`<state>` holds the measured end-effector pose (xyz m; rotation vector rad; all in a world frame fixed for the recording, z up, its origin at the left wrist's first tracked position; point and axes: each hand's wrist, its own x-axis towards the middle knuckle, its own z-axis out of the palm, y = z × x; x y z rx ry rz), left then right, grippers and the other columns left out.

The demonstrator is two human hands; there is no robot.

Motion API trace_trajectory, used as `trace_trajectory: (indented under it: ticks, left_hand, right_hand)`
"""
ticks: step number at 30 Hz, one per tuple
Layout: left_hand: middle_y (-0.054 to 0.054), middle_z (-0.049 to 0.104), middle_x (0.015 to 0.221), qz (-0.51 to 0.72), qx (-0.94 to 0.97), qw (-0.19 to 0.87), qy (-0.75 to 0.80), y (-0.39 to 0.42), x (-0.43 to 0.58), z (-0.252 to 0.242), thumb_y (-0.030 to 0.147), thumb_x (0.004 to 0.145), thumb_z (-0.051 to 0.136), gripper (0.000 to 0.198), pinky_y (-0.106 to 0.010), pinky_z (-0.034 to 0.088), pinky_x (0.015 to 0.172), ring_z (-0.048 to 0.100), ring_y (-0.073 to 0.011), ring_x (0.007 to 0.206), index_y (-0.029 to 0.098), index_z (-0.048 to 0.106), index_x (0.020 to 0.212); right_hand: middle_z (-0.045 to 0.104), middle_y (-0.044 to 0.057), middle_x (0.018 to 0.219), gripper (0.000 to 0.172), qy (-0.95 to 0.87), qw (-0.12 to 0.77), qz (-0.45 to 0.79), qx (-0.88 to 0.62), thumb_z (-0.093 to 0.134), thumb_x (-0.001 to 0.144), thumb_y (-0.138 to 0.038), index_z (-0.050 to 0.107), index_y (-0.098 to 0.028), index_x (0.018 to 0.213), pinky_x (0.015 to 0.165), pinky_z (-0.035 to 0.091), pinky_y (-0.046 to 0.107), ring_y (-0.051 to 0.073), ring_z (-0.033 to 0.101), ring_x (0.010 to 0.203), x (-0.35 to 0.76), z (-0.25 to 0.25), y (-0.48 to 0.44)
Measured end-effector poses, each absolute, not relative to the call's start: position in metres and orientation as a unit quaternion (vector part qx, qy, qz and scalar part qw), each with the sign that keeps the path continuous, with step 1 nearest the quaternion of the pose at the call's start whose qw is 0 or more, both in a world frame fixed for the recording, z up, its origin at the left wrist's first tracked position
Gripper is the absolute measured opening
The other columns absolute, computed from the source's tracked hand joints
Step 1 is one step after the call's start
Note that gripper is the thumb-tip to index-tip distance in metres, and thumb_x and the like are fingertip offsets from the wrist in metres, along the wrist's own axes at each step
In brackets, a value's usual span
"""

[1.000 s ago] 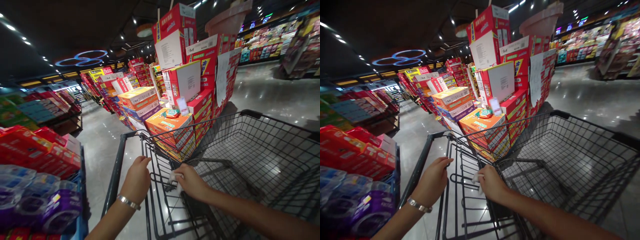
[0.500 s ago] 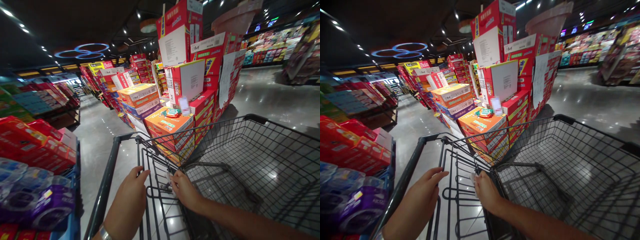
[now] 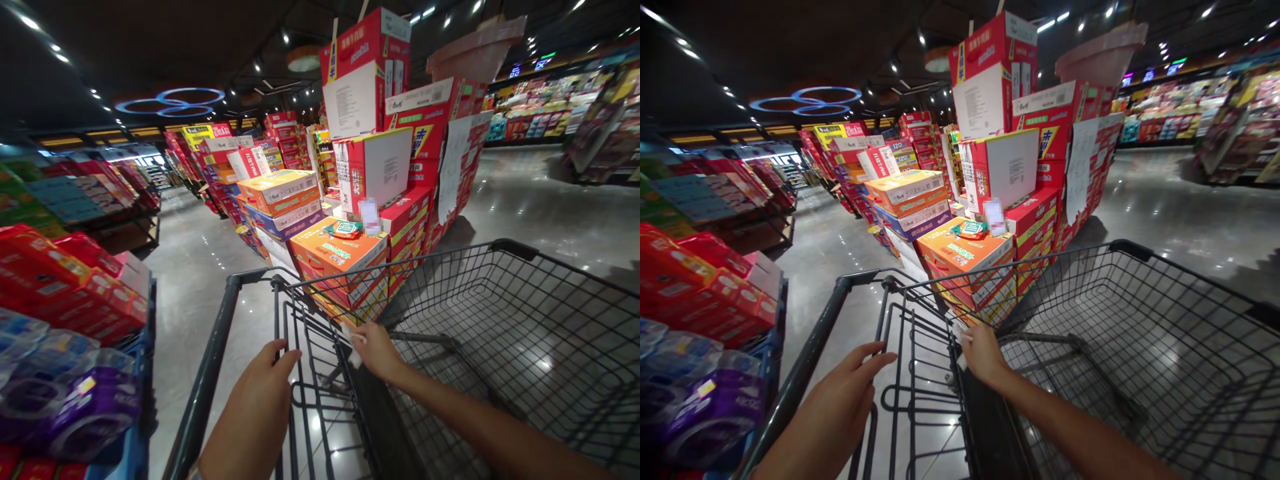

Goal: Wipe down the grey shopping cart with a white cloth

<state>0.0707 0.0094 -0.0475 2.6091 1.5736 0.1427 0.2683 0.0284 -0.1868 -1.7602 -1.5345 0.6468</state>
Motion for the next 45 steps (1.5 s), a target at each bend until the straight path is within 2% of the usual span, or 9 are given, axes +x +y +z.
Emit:
trace_trajectory:
  ticks: [4,11,20,26,29,32,37,40,45]
  left_hand:
    - [-0.011,0.061,0.123,0.062,0.854,0.050,0.514,0.005,0.067,-0.051,-0.005,0.072,0.032,0.057,-0.034,0.050,0.095,0.061,-0.0195,0.109,0.019,0.066,0.110]
    - [-0.016,0.058,0.127,0.035,0.861,0.028,0.506,-0.002,0.054,-0.067,-0.006,0.066,0.029,0.063,-0.034,0.052,0.090,0.061,-0.0229,0.109,0.017,0.065,0.112]
    - [-0.006,0.060,0.126,0.084,0.868,0.068,0.484,-0.019,0.042,-0.064,0.004,0.066,0.044,0.054,-0.031,0.056,0.085,0.062,-0.0232,0.107,0.027,0.067,0.109]
    - [-0.002,0.065,0.119,0.132,0.848,0.168,0.485,-0.003,0.037,-0.035,0.034,0.078,0.049,0.047,-0.031,0.053,0.088,0.062,-0.0212,0.105,0.033,0.055,0.124]
    - [-0.008,0.067,0.110,0.093,0.804,0.224,0.543,0.029,0.051,-0.019,0.040,0.080,0.045,0.056,-0.038,0.052,0.087,0.064,-0.0226,0.100,0.021,0.046,0.132]
    - [-0.019,0.055,0.127,0.083,0.781,0.182,0.592,0.062,0.075,-0.023,0.033,0.079,0.045,0.064,-0.039,0.045,0.094,0.054,-0.0256,0.116,0.008,0.035,0.137]
    - [-0.030,0.052,0.124,0.074,0.715,0.152,0.678,0.093,0.103,-0.059,0.035,0.084,0.044,0.077,-0.036,0.045,0.090,0.060,-0.0275,0.108,-0.004,0.009,0.141]
    - [-0.025,0.062,0.109,0.101,0.706,0.179,0.677,0.100,0.105,-0.070,0.034,0.088,0.037,0.073,-0.035,0.046,0.082,0.063,-0.0274,0.100,-0.003,0.004,0.141]
    - [-0.016,0.068,0.100,0.115,0.674,0.197,0.703,0.100,0.105,-0.070,0.021,0.088,0.034,0.060,-0.028,0.046,0.069,0.067,-0.0205,0.082,0.010,0.010,0.142]
  right_hand:
    - [0.066,0.007,0.082,0.023,-0.607,0.416,0.212,-0.643,0.049,0.079,-0.013,0.072,-0.015,0.080,0.072,0.040,0.024,0.017,0.057,0.080,0.247,-0.163,0.048]
    - [0.064,0.007,0.082,0.025,-0.611,0.400,0.190,-0.656,0.050,0.079,-0.010,0.073,-0.015,0.087,0.072,0.042,0.024,0.016,0.057,0.078,0.213,-0.187,0.062]
    - [0.066,0.007,0.080,0.023,-0.611,0.371,0.232,-0.660,0.049,0.082,-0.012,0.072,-0.015,0.080,0.066,0.043,0.022,0.015,0.060,0.074,0.239,-0.251,0.038]
    - [0.064,0.006,0.058,0.028,-0.594,0.262,0.281,-0.707,0.047,0.075,-0.004,0.068,-0.013,0.058,0.059,0.037,0.023,0.015,0.059,0.060,0.268,-0.238,0.036]
    - [0.069,0.006,0.071,0.027,-0.609,0.324,0.251,-0.679,0.046,0.078,-0.009,0.072,-0.014,0.071,0.067,0.039,0.023,0.017,0.061,0.072,0.275,-0.215,0.040]
    - [0.069,0.007,0.082,0.025,-0.596,0.395,0.235,-0.658,0.050,0.078,-0.015,0.074,-0.015,0.084,0.074,0.042,0.026,0.018,0.061,0.080,0.267,-0.191,0.046]
    - [0.068,0.008,0.089,0.027,-0.579,0.476,0.232,-0.620,0.051,0.078,-0.013,0.073,-0.015,0.095,0.083,0.044,0.029,0.018,0.060,0.087,0.234,-0.171,0.057]
    - [0.067,0.008,0.089,0.029,-0.580,0.498,0.244,-0.597,0.050,0.079,-0.010,0.072,-0.016,0.097,0.080,0.045,0.027,0.017,0.059,0.085,0.216,-0.173,0.065]
    - [0.064,0.007,0.082,0.029,-0.585,0.482,0.258,-0.600,0.049,0.079,-0.008,0.074,-0.016,0.091,0.074,0.046,0.026,0.016,0.058,0.078,0.210,-0.201,0.070]
